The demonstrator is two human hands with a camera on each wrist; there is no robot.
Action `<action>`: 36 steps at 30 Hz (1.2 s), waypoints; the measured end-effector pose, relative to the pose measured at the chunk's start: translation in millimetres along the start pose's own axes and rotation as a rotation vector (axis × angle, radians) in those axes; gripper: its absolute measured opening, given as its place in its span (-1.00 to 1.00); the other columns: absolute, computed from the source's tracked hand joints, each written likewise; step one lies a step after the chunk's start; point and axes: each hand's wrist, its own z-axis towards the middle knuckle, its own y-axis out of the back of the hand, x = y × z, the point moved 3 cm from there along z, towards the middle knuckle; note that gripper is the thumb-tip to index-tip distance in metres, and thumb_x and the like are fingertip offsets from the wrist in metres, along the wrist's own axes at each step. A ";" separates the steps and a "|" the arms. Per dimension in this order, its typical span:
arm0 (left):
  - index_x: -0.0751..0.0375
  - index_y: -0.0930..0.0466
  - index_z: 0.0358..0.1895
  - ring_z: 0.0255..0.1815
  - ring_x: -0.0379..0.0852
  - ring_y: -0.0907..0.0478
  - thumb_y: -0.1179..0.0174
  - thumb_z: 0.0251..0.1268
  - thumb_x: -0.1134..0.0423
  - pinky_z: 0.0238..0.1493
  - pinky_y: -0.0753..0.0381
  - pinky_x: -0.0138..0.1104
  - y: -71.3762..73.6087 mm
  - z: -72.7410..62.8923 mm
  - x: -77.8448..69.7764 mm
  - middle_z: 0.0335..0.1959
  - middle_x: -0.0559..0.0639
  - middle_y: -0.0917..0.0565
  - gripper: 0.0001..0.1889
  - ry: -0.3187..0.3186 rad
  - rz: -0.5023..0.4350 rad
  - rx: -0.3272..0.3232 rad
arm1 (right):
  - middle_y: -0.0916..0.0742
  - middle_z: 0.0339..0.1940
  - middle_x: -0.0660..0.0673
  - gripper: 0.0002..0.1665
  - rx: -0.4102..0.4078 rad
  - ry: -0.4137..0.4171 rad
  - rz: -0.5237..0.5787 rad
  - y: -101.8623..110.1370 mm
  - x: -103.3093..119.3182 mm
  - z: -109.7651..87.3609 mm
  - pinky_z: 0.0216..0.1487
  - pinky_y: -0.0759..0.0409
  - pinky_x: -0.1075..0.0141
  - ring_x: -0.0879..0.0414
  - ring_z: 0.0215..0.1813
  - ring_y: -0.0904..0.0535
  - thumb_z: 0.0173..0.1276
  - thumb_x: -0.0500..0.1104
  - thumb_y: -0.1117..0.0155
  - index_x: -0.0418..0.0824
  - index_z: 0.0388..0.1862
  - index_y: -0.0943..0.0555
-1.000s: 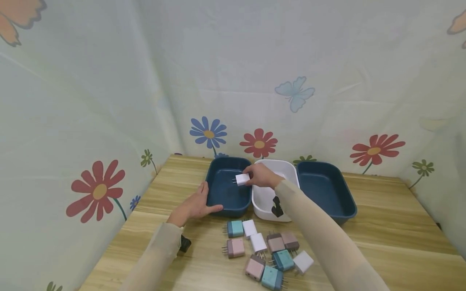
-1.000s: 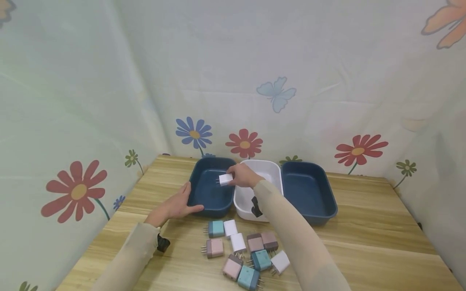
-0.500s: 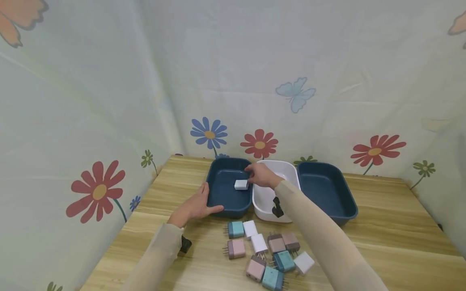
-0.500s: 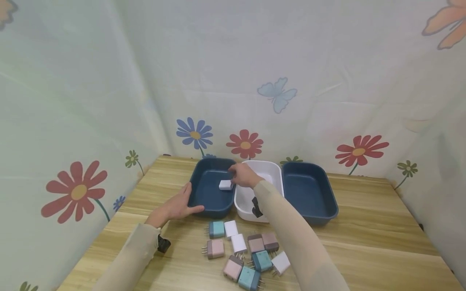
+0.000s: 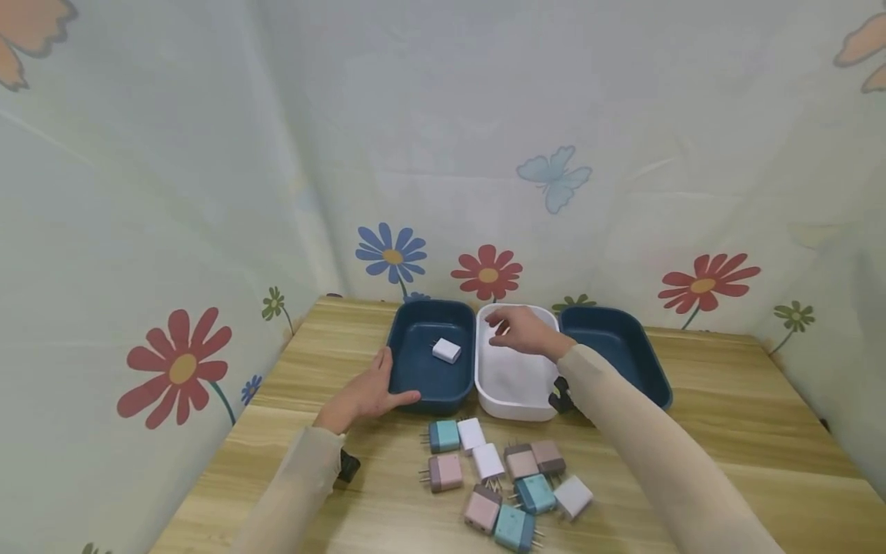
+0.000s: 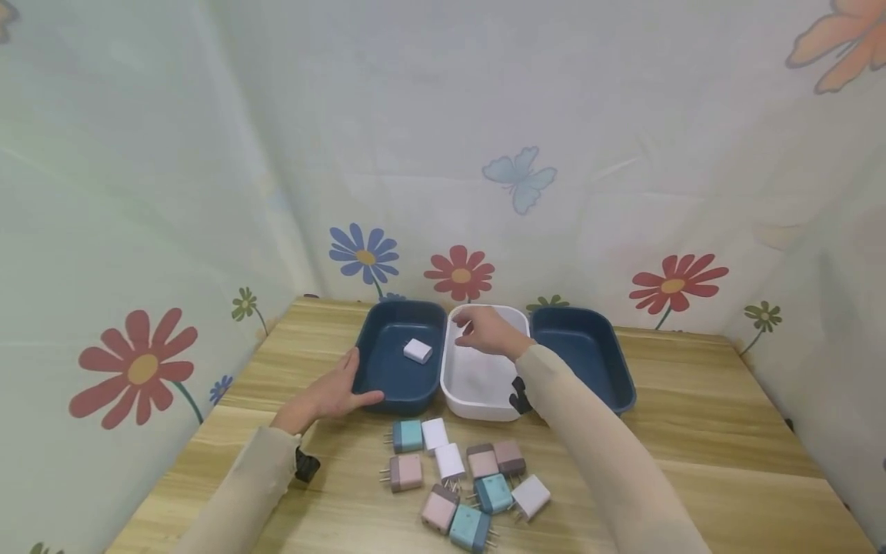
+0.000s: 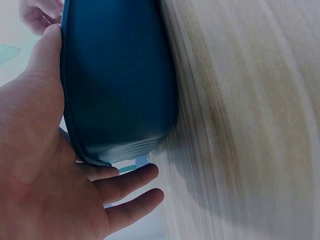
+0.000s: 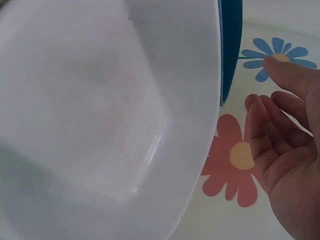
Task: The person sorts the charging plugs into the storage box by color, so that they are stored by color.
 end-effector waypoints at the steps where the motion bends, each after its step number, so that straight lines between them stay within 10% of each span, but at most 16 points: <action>1: 0.40 0.36 0.47 0.46 0.21 0.05 -0.15 0.10 -0.35 0.36 -0.11 -0.03 0.2 0.2 -0.1 0.49 0.32 0.24 0.20 0.002 0.000 0.003 | -0.65 0.03 -0.21 -0.49 0.000 0.009 -0.008 2.5 0.4 -4.2 -0.12 -0.61 0.27 0.04 -0.07 -0.60 0.20 -0.18 -0.39 -0.27 0.14 -0.55; 36: 0.44 0.36 0.46 0.45 0.25 0.05 -0.14 0.11 -0.36 0.35 -0.11 0.00 -2.6 5.0 4.3 0.48 0.36 0.23 0.21 -0.021 0.005 0.001 | -0.67 -0.20 0.10 -0.72 0.127 0.374 -0.043 -8.9 -12.6 -185.6 -0.30 -0.58 0.29 0.20 -0.24 -0.56 0.18 -0.22 -0.40 -0.10 -0.10 -0.66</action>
